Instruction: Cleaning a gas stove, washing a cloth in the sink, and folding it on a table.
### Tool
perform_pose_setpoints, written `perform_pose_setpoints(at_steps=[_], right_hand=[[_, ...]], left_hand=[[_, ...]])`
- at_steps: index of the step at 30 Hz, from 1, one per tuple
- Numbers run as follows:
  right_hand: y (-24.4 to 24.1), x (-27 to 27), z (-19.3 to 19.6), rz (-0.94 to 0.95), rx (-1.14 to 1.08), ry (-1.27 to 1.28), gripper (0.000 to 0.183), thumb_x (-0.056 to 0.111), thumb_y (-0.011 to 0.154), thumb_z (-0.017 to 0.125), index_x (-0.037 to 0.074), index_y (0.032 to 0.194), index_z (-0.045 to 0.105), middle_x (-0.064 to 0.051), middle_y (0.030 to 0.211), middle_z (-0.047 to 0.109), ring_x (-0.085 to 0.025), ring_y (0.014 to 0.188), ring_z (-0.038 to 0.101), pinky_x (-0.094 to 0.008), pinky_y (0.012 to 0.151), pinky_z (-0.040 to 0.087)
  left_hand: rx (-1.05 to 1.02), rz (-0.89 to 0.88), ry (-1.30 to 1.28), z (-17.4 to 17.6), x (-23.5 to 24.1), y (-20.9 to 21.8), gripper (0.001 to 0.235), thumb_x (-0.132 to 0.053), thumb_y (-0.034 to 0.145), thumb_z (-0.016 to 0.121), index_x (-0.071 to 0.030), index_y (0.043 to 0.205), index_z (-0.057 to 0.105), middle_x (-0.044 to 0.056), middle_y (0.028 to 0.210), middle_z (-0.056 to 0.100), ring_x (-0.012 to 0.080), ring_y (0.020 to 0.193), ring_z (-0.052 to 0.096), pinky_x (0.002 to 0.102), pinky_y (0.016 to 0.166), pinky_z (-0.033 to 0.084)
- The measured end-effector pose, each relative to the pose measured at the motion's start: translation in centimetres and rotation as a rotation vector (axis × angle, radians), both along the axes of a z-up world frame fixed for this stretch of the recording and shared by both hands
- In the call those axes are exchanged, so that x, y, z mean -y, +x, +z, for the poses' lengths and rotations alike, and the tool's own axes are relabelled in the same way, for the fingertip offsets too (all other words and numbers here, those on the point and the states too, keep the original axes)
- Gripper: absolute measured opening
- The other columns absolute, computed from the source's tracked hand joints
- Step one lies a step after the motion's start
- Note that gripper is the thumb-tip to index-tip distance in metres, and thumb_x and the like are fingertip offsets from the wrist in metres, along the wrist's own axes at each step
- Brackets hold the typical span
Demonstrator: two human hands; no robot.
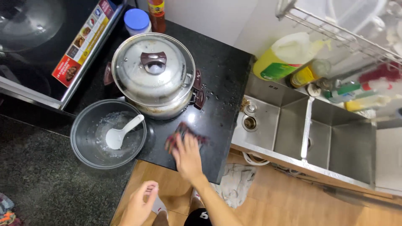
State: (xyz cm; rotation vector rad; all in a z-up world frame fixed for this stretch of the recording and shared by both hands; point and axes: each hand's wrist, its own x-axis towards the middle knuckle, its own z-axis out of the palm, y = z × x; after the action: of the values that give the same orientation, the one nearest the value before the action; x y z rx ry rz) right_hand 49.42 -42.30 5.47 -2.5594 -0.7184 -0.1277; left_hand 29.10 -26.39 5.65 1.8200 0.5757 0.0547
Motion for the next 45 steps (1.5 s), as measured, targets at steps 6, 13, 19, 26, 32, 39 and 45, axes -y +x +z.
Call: perform_pose_setpoints(at_steps=[6,13,19,26,32,39,45], right_hand=[[3.5,4.6,2.2,0.208,-0.028,-0.13,0.056,0.03,0.093,0.062,0.011,0.144,0.054,-0.025,0.143,0.046,-0.048,0.138,0.042,-0.057,0.121,0.028],[4.9,-4.0,-0.4,-0.039,0.091,-0.058,0.06,0.027,0.099,0.057,-0.002,0.15,0.045,-0.032,0.154,0.041,-0.049,0.144,0.037,-0.058,0.121,0.023],[0.5,-0.9,2.0,0.12,0.057,0.019,0.052,0.021,0.097,0.063,0.002,0.144,0.052,-0.027,0.151,0.047,-0.045,0.142,0.042,-0.054,0.119,0.03],[4.1,7.5,-1.1,-0.106,0.008,0.148,0.032,0.014,0.098,0.063,-0.001,0.126,0.061,-0.025,0.14,0.056,-0.043,0.133,0.051,-0.047,0.114,0.04],[1.4,-5.0,2.8,0.041,0.003,0.2,0.034,0.022,0.093,0.066,0.004,0.122,0.067,-0.02,0.133,0.062,-0.042,0.133,0.05,-0.056,0.118,0.032],[0.6,-1.0,0.7,0.552,-0.064,0.075,0.036,0.027,0.093,0.069,0.012,0.125,0.067,-0.017,0.14,0.059,-0.041,0.134,0.053,-0.052,0.118,0.036],[4.2,-4.5,0.8,0.066,0.057,0.039,0.045,0.023,0.097,0.062,0.006,0.139,0.057,-0.025,0.148,0.051,-0.045,0.14,0.045,-0.054,0.12,0.029]], left_hand=[[-0.129,0.038,-0.091,-0.4,-0.1,-0.8,0.022,-0.017,0.09,0.069,-0.006,0.108,0.072,0.009,0.089,0.079,0.0164,0.084,0.077,0.031,0.073,0.062],[0.033,0.169,-0.042,-3.0,-0.5,-2.9,0.02,-0.013,0.089,0.069,-0.003,0.106,0.072,0.009,0.092,0.079,0.0165,0.085,0.077,0.029,0.075,0.06],[-0.039,0.122,-0.097,-4.1,-0.1,-4.1,0.021,-0.015,0.089,0.069,-0.005,0.107,0.072,0.008,0.089,0.079,0.0161,0.084,0.079,0.03,0.075,0.061],[-0.149,0.057,-0.152,-4.3,-1.1,-6.0,0.022,-0.017,0.089,0.069,-0.006,0.109,0.071,0.008,0.09,0.079,0.017,0.084,0.08,0.031,0.078,0.062],[-0.101,0.099,-0.141,-3.4,-0.4,-4.7,0.022,-0.015,0.089,0.067,-0.006,0.109,0.071,0.008,0.09,0.078,0.0169,0.085,0.078,0.032,0.076,0.06],[-0.028,0.072,-0.142,-1.1,0.4,-1.5,0.022,-0.018,0.093,0.067,-0.004,0.11,0.071,0.009,0.091,0.079,0.0166,0.085,0.079,0.031,0.077,0.062],[0.096,0.105,-0.193,4.9,-0.2,4.2,0.038,-0.017,0.095,0.064,-0.003,0.13,0.062,0.015,0.127,0.072,0.0231,0.115,0.072,0.034,0.094,0.056]])
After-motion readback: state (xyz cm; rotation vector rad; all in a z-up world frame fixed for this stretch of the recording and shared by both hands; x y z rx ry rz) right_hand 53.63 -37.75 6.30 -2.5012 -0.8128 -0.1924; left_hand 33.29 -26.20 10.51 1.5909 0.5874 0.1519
